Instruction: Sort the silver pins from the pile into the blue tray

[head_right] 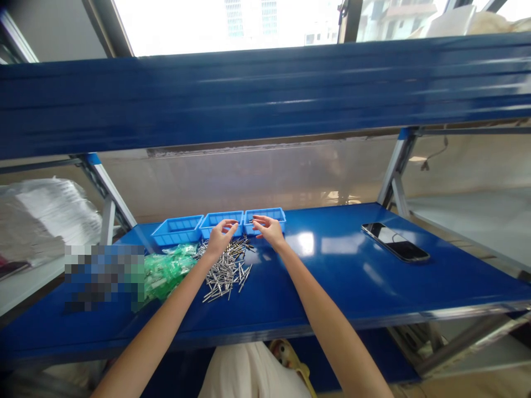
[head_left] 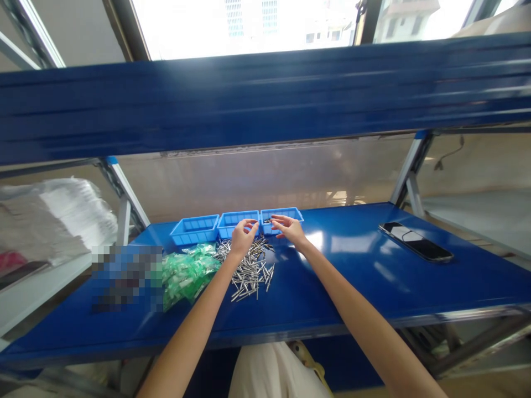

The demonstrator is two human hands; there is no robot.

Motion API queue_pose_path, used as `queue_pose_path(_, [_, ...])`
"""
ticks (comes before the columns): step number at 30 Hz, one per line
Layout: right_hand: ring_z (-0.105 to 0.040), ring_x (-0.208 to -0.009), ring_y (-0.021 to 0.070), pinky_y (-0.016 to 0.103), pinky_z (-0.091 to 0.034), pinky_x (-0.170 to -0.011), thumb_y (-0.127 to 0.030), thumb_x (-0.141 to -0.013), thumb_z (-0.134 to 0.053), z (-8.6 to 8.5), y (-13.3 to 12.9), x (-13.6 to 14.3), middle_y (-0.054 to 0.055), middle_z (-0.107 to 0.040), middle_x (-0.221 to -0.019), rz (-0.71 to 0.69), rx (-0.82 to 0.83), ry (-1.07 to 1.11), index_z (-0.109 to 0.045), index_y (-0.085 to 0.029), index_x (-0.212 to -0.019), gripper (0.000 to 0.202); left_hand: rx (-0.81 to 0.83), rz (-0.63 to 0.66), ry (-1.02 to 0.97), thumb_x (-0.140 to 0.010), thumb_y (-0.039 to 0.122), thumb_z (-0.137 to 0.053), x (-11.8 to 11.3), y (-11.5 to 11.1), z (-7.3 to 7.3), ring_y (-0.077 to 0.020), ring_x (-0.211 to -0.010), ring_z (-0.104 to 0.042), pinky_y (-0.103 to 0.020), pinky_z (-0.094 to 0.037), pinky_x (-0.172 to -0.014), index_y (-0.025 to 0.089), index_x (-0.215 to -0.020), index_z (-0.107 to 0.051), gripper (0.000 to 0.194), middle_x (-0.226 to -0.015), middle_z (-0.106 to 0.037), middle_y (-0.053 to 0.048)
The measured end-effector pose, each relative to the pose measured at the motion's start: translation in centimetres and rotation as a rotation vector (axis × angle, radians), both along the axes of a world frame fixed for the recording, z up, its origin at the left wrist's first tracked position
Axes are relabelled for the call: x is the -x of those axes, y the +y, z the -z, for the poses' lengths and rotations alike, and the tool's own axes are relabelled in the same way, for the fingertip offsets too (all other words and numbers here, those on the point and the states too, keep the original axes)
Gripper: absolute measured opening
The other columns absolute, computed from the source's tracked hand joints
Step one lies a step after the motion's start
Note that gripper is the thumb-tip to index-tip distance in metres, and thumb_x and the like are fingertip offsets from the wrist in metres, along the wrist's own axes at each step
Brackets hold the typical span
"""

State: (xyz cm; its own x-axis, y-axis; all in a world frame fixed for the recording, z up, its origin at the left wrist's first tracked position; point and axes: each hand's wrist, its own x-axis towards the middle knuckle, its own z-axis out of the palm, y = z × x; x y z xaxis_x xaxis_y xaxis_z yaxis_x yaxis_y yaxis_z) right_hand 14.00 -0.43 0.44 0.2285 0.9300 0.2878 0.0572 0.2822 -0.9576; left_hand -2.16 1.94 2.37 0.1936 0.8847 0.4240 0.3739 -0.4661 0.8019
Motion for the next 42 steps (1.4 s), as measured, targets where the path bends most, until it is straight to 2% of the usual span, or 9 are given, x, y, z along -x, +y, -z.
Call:
queue_pose_path(3, [-0.061, -0.059, 0.0138, 0.023, -0.046, -0.049, -0.043, -0.067, -0.062, 0.2, -0.2, 0.1, 0.007, -0.068, -0.085, 0.017, -0.001, -0.287, -0.068, -0.017, -0.086, 0.032, -0.004, -0.001, 0.000, -0.074, 0.034, -0.053, 0.0, 0.0, 0.0, -0.0116, -0.062, -0.053, -0.022, -0.042, -0.056, 0.014, -0.089, -0.062, 0.026, -0.080, -0.062, -0.006])
queue_pose_path(5, [-0.062, -0.063, 0.0146, 0.023, -0.046, -0.055, -0.044, -0.064, -0.065, 0.3, -0.5, 0.2, 0.004, -0.069, -0.079, -0.009, 0.023, -0.490, -0.070, -0.020, -0.077, 0.028, -0.007, -0.010, -0.001, -0.074, 0.032, -0.053, 0.1, 0.1, 0.1, -0.0111, -0.060, -0.053, -0.022, -0.042, -0.056, 0.014, -0.088, -0.062, 0.025, -0.081, -0.063, -0.006])
queue_pose_path(8, [-0.062, -0.073, 0.0168, 0.023, -0.044, -0.060, -0.045, -0.057, -0.069, 0.3, -1.1, 0.2, 0.000, -0.069, -0.076, -0.067, 0.107, -0.718, -0.070, -0.025, -0.077, 0.028, -0.006, -0.011, 0.011, -0.074, 0.030, -0.052, 0.1, 0.1, 0.0, -0.0110, -0.061, -0.053, -0.022, -0.042, -0.056, 0.015, -0.088, -0.062, 0.022, -0.081, -0.063, -0.005])
queue_pose_path(11, [-0.061, -0.072, 0.0155, 0.022, -0.041, -0.058, -0.039, -0.059, -0.068, 0.2, -1.3, 0.1, -0.002, -0.069, -0.078, -0.091, 0.149, -0.835, -0.070, -0.026, -0.082, 0.026, -0.005, -0.004, 0.043, -0.075, 0.028, -0.051, -0.1, -0.1, 0.0, -0.0111, -0.062, -0.053, -0.022, -0.043, -0.057, 0.015, -0.088, -0.062, 0.022, -0.080, -0.062, -0.005])
queue_pose_path(17, [-0.061, -0.075, 0.0144, 0.022, -0.041, -0.061, -0.031, -0.067, -0.059, 0.3, -1.4, 0.1, -0.001, -0.069, -0.080, -0.076, 0.132, -0.900, -0.069, -0.024, -0.081, 0.018, -0.056, 0.005, 0.139, -0.076, 0.025, -0.049, -0.4, -0.1, 0.6, -0.0104, -0.060, -0.052, -0.023, -0.043, -0.059, 0.017, -0.087, -0.061, 0.019, -0.077, -0.061, -0.003])
queue_pose_path(19, [-0.061, -0.077, 0.0147, 0.022, -0.041, -0.061, -0.031, -0.069, -0.056, 0.3, -1.5, 0.3, -0.002, -0.068, -0.081, -0.066, 0.125, -0.942, -0.068, -0.025, -0.081, 0.018, -0.136, 0.014, 0.225, -0.076, 0.024, -0.048, -0.4, -0.2, 1.0, -0.0110, -0.061, -0.052, -0.023, -0.043, -0.060, 0.018, -0.088, -0.060, 0.018, -0.076, -0.060, -0.002])
queue_pose_path(23, [-0.059, -0.082, 0.0168, 0.024, -0.040, -0.067, -0.032, -0.072, -0.053, 0.4, -1.6, 0.7, 0.000, -0.066, -0.085, 0.001, 0.109, -1.039, -0.067, -0.023, -0.080, 0.018, -0.307, 0.029, 0.419, -0.077, 0.022, -0.045, -0.3, -0.7, 1.5, -0.0158, -0.078, -0.054, -0.026, -0.043, -0.068, 0.019, -0.084, -0.059, 0.015, -0.079, -0.057, -0.003])
queue_pose_path(32, [-0.058, -0.087, 0.0199, 0.027, -0.039, -0.066, -0.035, -0.075, -0.048, 0.7, -1.8, 1.1, 0.001, -0.065, -0.088, 0.040, 0.099, -1.042, -0.064, -0.025, -0.081, 0.020, -0.284, 0.070, 0.498, -0.079, 0.024, -0.046, -0.3, -0.9, 1.6, -0.0174, -0.083, -0.055, -0.027, -0.042, -0.072, 0.019, -0.085, -0.059, 0.016, -0.086, -0.057, -0.004])
queue_pose_path(42, [-0.060, -0.074, 0.0201, 0.028, -0.040, -0.060, -0.043, -0.076, -0.043, 0.7, -2.2, 0.5, 0.000, -0.066, -0.087, 0.056, 0.125, -0.994, -0.065, -0.027, -0.081, 0.028, -0.241, 0.109, 0.513, -0.077, 0.021, -0.045, -0.4, -1.3, 1.4, -0.0174, -0.078, -0.056, -0.027, -0.041, -0.070, 0.019, -0.088, -0.060, 0.019, -0.083, -0.061, -0.004])
